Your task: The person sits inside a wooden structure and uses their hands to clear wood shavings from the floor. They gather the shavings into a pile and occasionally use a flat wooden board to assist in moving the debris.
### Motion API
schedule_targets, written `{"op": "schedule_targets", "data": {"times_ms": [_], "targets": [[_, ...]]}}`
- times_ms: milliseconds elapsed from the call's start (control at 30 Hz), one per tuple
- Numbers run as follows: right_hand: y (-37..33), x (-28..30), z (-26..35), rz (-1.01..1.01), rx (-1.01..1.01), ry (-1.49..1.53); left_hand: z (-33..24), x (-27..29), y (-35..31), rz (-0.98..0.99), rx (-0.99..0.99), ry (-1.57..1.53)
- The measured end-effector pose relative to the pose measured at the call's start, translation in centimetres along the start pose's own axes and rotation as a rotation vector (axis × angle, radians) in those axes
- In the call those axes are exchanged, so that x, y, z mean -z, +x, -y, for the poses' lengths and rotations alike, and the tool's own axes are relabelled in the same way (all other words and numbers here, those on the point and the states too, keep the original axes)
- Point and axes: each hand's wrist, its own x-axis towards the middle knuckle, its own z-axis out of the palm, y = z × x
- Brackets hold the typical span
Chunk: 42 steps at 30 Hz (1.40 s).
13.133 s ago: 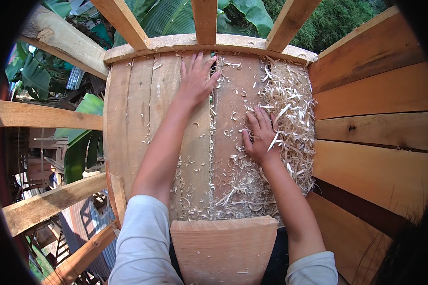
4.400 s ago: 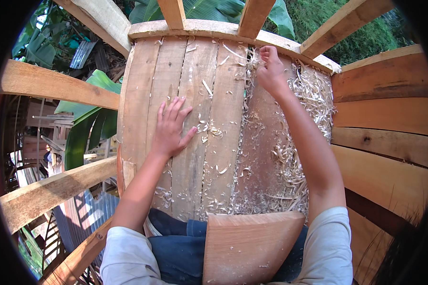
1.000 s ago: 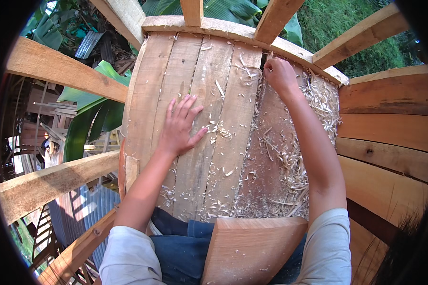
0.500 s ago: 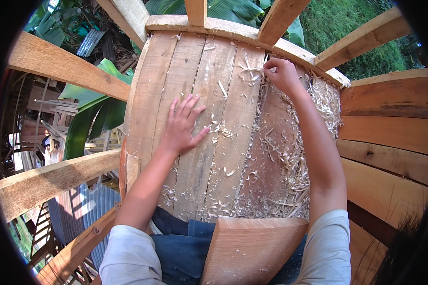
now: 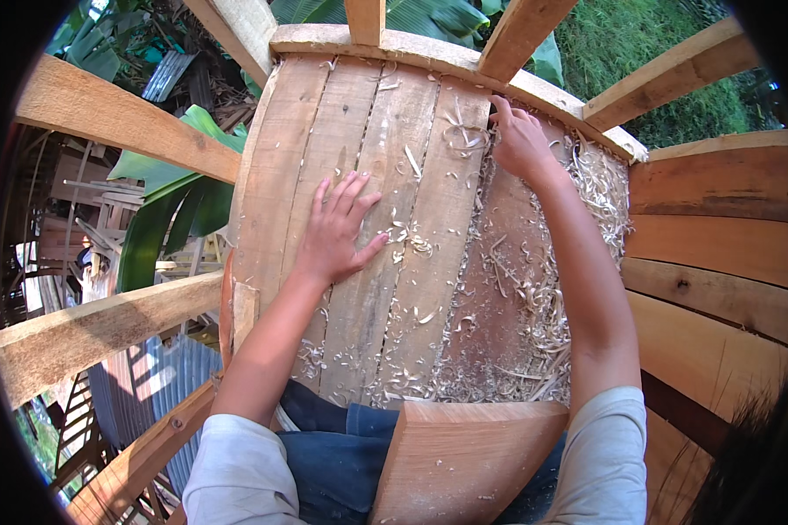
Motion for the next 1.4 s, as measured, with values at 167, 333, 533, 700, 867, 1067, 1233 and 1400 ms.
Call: {"op": "schedule_targets", "data": {"times_ms": [167, 333, 533, 700, 867, 1067, 1233, 1400], "targets": [[1.1, 1.8, 1.3, -0.085, -0.031, 0.069, 0.2, 0.1, -0.3, 0.004, 0.012, 0.004], [0.4, 0.6, 0.4, -0.012, -0.02, 0.048, -0.1, 0.0, 0.2, -0.008, 0.003, -0.022], [-1.5, 1.2, 3.4, -0.1, 0.149, 0.159, -0.1, 0.1, -0.1, 0.014, 0.014, -0.013], [-1.7, 0.8, 2.3, 0.082, 0.163, 0.051, -0.2, 0.1, 0.0, 0.008, 0.007, -0.006], [-2.3, 1.5, 1.6, -0.079, -0.096, 0.253, 0.0, 0.0, -0.2, 0.004, 0.007, -0.004], [-3.1, 2.0, -1.7, -0.119, -0.443, 0.688, -0.1, 0.2, 0.0, 0.007, 0.007, -0.01], [-3.6, 2.8, -3.5, -0.108, -0.617, 0.875, -0.1, 0.1, 0.0, 0.005, 0.002, -0.003], [-6.1, 5.2, -7.1, -0.285, -0.527, 0.054, -0.2, 0.1, 0.0, -0.001, 0.003, -0.011]]}}
